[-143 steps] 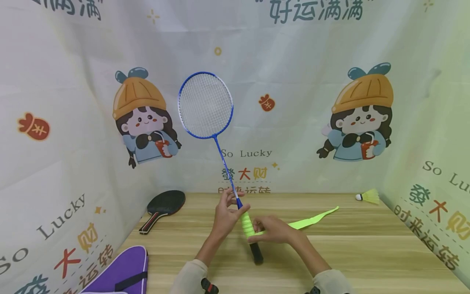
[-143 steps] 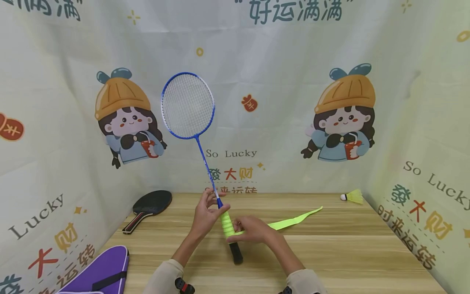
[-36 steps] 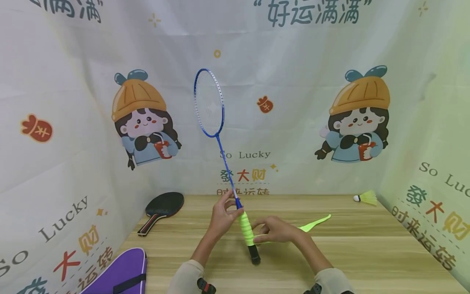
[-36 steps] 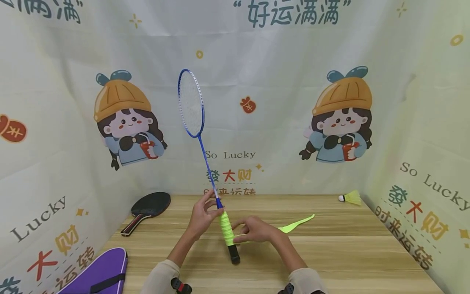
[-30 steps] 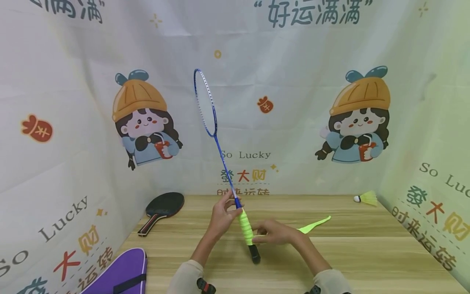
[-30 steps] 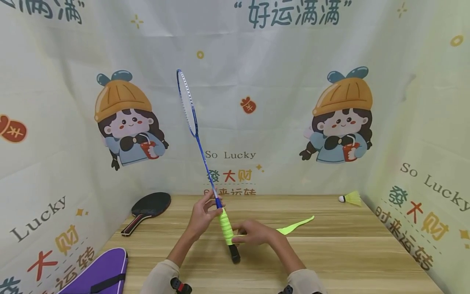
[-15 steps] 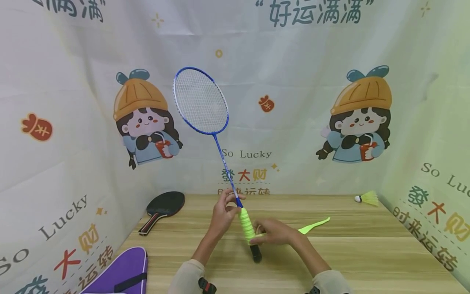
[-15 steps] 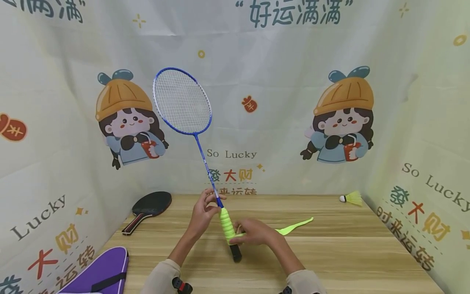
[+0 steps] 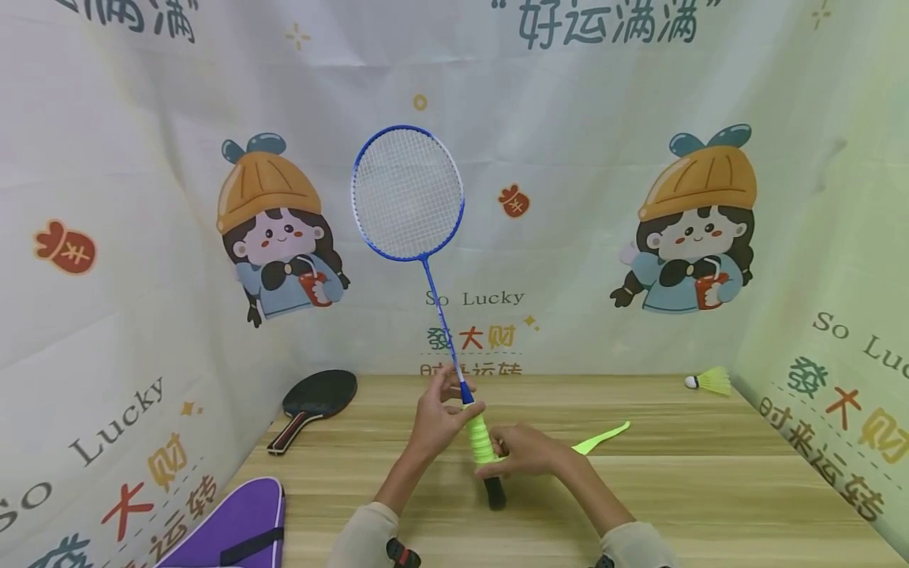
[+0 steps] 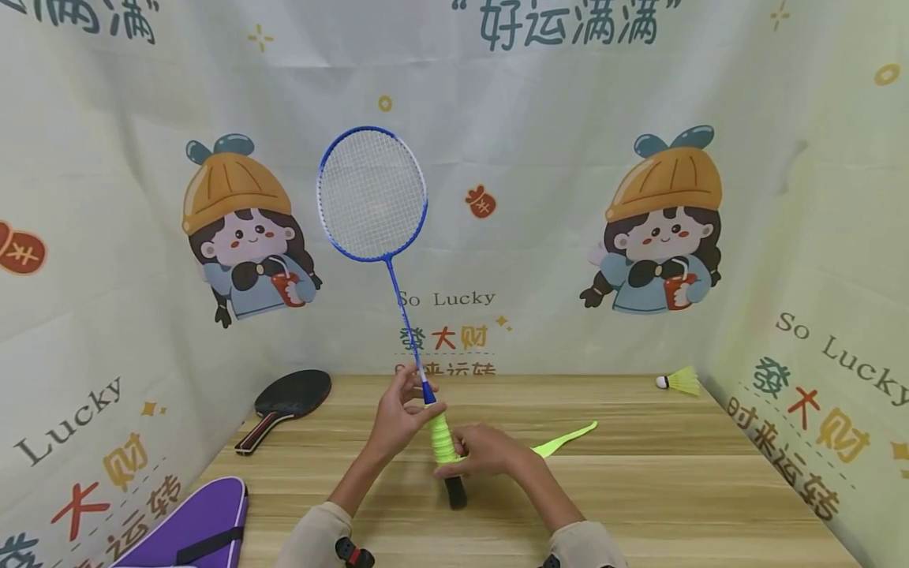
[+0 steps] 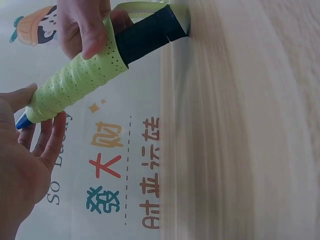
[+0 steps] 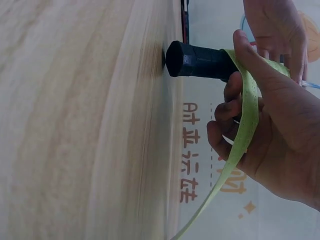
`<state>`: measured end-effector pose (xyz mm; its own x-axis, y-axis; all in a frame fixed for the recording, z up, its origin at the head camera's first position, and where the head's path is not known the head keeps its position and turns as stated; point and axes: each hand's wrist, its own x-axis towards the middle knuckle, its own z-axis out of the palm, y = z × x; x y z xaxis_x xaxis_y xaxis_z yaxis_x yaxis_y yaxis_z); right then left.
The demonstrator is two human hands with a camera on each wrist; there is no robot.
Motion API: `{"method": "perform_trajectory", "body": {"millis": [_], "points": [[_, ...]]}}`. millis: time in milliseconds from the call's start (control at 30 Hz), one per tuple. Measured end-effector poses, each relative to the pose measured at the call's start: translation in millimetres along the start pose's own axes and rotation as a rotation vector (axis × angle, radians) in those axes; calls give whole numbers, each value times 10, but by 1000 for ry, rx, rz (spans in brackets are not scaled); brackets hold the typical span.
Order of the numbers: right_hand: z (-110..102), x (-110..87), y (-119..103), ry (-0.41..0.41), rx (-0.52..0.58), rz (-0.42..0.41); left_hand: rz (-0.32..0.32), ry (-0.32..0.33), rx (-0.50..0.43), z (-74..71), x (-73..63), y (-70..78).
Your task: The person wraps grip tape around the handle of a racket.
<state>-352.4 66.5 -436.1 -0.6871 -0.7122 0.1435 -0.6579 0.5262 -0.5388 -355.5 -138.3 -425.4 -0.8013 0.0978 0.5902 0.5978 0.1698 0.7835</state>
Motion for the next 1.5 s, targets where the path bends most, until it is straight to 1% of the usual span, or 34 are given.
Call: {"method": "perform_trajectory", "body": {"millis": [100, 267, 367, 433, 633, 800, 1067, 1133, 1233, 1333, 1500], "points": [[-56, -30, 7, -35, 44, -10, 5, -18, -11, 5, 9, 11], [-214, -128, 56, -131, 214, -3, 9, -28, -26, -1, 18, -8], [-263, -156, 87, -160, 271, -7, 0, -26, -47, -18, 16, -15], [-273, -153, 96, -158, 276, -13, -16, -27, -62, -33, 12, -3], [-257, -121, 93, -134, 247, -33, -54, -39, -62, -72, 14, 40], [-219, -106, 91, -136, 204, -31, -52, -50, -66, -83, 16, 26], [-185, -84, 84, -141, 162, -44, -10, -42, -23, -88, 27, -18], [-180, -82, 74, -145, 161, -57, -12, -44, -18, -91, 30, -12], [-169, -84, 53, -157, 176, -75, -30, -52, -35, -100, 28, 6], [-148, -81, 43, -161, 186, -70, -50, -58, -54, -100, 27, 15], [-121, -66, 30, -148, 180, -57, -38, -51, -56, -92, 29, 13]]}}
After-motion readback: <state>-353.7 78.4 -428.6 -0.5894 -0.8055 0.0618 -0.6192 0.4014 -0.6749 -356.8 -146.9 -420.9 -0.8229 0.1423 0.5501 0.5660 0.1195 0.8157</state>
